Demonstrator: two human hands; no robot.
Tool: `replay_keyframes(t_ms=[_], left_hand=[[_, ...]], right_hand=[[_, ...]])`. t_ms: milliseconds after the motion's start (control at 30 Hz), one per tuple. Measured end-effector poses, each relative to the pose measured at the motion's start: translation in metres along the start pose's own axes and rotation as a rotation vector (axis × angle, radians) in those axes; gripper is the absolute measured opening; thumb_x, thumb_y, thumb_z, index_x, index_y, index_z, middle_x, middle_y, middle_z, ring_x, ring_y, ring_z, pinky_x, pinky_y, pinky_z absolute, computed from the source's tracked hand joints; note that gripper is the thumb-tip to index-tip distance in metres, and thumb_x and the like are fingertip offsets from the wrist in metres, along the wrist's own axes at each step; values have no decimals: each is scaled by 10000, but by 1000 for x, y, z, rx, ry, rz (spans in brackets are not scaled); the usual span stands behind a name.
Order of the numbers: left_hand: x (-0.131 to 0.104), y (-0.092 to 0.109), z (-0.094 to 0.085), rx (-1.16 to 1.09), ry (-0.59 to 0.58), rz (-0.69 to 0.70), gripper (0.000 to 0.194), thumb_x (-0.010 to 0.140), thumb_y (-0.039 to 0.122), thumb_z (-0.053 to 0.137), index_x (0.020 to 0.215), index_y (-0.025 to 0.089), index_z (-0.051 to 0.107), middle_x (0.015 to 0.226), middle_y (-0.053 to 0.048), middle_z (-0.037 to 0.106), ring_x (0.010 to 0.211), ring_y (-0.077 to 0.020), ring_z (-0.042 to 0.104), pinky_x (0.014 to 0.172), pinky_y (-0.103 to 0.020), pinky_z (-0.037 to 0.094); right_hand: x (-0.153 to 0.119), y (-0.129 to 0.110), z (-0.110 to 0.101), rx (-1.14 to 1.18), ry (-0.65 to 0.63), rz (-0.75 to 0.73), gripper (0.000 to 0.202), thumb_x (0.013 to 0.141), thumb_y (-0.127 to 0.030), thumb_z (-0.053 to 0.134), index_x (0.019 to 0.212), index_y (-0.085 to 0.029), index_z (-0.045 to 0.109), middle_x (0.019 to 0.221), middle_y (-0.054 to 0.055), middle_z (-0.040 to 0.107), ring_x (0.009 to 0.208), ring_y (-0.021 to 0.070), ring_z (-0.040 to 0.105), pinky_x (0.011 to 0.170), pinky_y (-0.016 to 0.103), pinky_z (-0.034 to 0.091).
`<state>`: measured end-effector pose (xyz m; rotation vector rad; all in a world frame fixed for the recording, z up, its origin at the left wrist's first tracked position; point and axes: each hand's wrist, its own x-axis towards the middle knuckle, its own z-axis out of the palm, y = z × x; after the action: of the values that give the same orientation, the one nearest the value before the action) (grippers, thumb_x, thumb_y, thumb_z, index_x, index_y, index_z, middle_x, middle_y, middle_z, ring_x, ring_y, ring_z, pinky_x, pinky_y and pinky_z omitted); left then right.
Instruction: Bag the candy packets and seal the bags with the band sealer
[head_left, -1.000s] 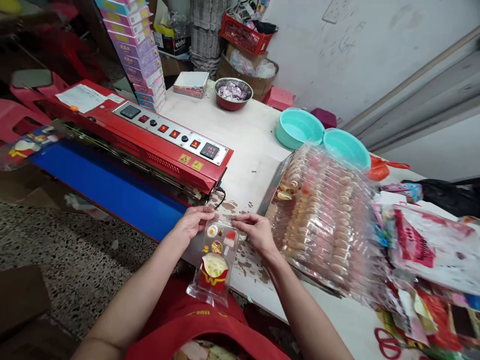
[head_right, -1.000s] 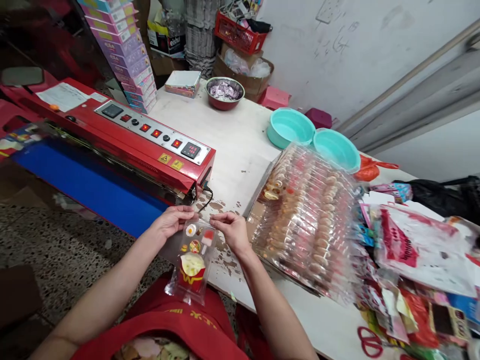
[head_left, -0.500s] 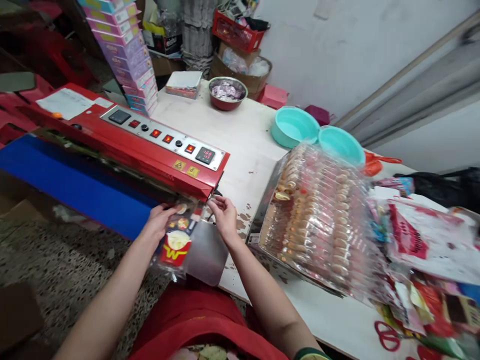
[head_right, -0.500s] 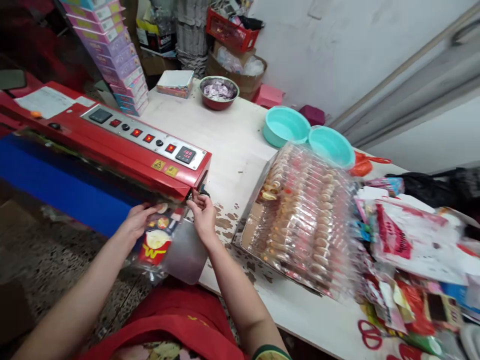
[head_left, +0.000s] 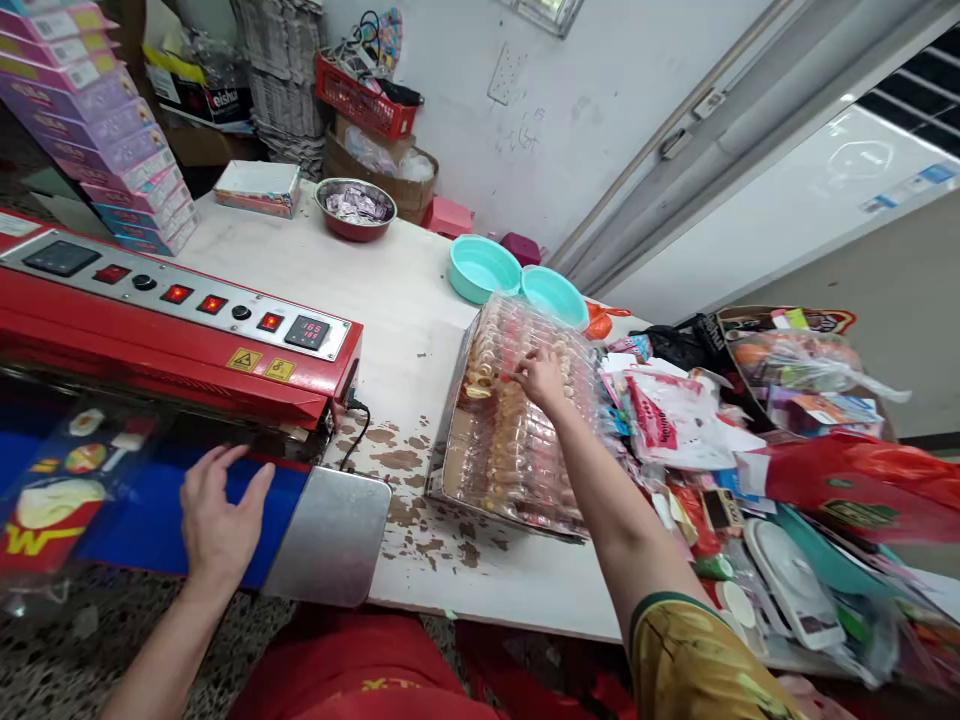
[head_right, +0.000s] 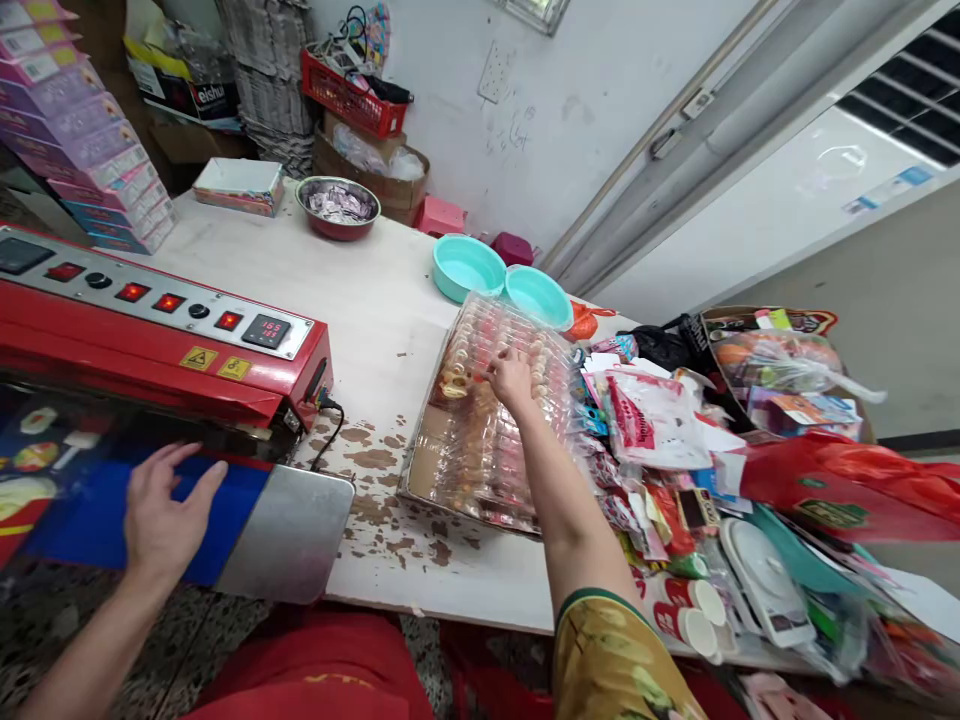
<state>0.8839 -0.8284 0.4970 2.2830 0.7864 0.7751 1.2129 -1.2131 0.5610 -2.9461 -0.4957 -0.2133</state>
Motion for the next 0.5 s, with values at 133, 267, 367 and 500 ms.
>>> replay_keyframes(t_ms=[133, 267, 367, 500], left_hand=[[-18, 42, 4, -146, -149, 35, 341, 831, 411, 581, 1105, 210, 617, 1227, -113, 579, 1154, -269, 535, 984, -422, 436], [-12, 110, 1, -474, -368, 34, 378, 836, 360, 604, 1188, 225, 592, 1188, -82, 629, 1106, -222, 586, 982, -370, 448], [4, 150, 2, -784, -586, -54, 666, 736, 358, 729, 1346, 241, 488, 1337, -99, 560, 1226, -241, 526, 1025, -371, 422], [17, 158, 4, -1078, -809, -392, 452, 699, 361, 757, 1092, 152, 679, 1082, -123, 699, 995, -235, 651, 822, -319, 520]], right_hand=[[-28, -30, -47, 414, 138, -242, 157, 798, -320, 682, 714, -187, 690, 1125, 116, 672, 1077, 256, 603, 936, 424, 460], [-76, -85, -113, 620, 192, -348, 103, 822, -327, 674, 842, -242, 729, 1002, 50, 737, 928, 225, 691, 863, 403, 539], [-108, -127, -129, 778, 7, -398, 98, 832, -285, 670, 893, -258, 742, 968, 31, 748, 904, 216, 705, 827, 378, 571], [-132, -166, -95, 991, -315, -315, 114, 819, -316, 688, 894, -267, 758, 919, 25, 756, 824, 198, 718, 763, 320, 589]])
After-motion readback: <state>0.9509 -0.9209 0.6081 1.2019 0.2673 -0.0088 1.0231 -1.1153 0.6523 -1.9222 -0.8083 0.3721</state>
